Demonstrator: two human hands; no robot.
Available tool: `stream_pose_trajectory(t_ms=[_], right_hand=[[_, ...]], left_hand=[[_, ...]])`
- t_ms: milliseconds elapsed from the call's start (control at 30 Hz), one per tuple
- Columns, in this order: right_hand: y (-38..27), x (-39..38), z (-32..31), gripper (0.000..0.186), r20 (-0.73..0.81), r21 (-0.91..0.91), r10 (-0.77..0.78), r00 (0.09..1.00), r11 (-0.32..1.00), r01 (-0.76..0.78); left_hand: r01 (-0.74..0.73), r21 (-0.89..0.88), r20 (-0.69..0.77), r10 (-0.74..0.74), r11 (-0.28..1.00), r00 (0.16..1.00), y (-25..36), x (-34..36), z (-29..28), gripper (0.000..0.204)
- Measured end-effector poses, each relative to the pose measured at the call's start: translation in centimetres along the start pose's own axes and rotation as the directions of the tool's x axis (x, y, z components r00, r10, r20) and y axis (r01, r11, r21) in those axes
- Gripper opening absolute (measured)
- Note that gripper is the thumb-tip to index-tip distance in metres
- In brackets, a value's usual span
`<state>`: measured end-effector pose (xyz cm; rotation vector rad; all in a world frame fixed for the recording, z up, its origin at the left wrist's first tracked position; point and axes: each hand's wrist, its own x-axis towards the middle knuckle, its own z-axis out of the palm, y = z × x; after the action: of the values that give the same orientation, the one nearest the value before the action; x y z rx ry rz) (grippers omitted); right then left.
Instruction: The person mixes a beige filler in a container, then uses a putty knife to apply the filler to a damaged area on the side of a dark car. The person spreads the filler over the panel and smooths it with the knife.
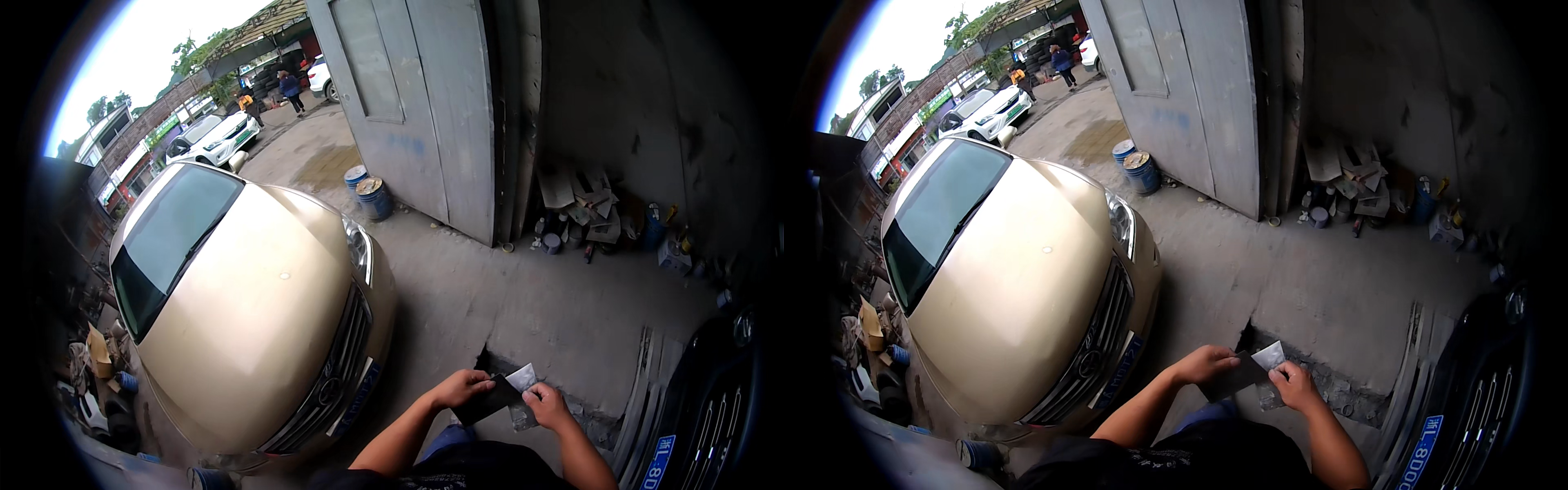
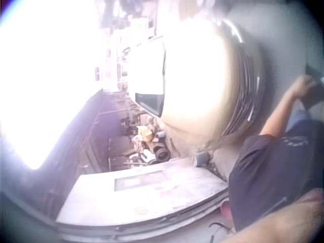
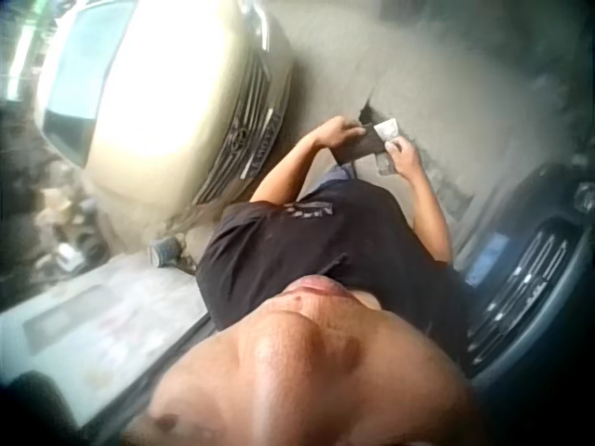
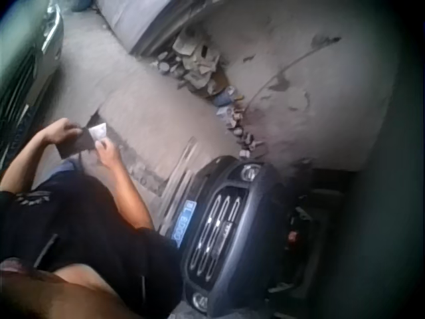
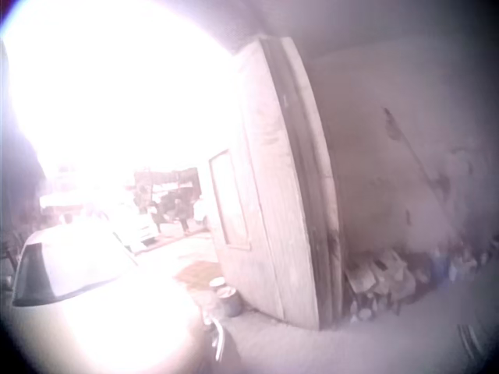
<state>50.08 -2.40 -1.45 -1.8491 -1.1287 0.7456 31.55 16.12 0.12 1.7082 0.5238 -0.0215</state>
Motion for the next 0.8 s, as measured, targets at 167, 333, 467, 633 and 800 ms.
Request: stream_pose_trajectory(t_ms=[167,333,467,633,800], right_hand=[[1.0,2.8,-2.3,0.029,-0.064,-0.087,0.115,0.991,0.989,-0.120],[1.5,3.0,-3.0,0.019,-0.168,-0.123,0.109,0.980,0.984,-0.130],[3.1,3.0,-4.2,0.015,-0.217,-0.034,0.132,0.967,0.989,-0.143],[5.4,2.5,-7.4,0.016,-0.144,0.021,0.241,0.960,0.971,-0.240],[8.4,2.1,-10.9,0.018,-0.184,0.026,0.208,0.961,0.978,-0.207]], left_hand=[[0.099,-0.087,0.041,-0.096,0.991,0.995,-0.2,5.1,-4.4,0.046],[0.060,-0.149,-0.160,-0.083,0.987,0.984,-0.7,10.3,-2.2,0.045],[-0.055,-0.032,-0.092,0.052,0.998,0.994,0.2,13.3,0.1,0.030],[-0.091,-0.086,0.035,0.094,0.992,0.995,2.5,15.7,1.8,0.024],[0.017,-0.025,-0.021,-0.017,1.000,1.000,4.2,19.0,4.2,0.027]])
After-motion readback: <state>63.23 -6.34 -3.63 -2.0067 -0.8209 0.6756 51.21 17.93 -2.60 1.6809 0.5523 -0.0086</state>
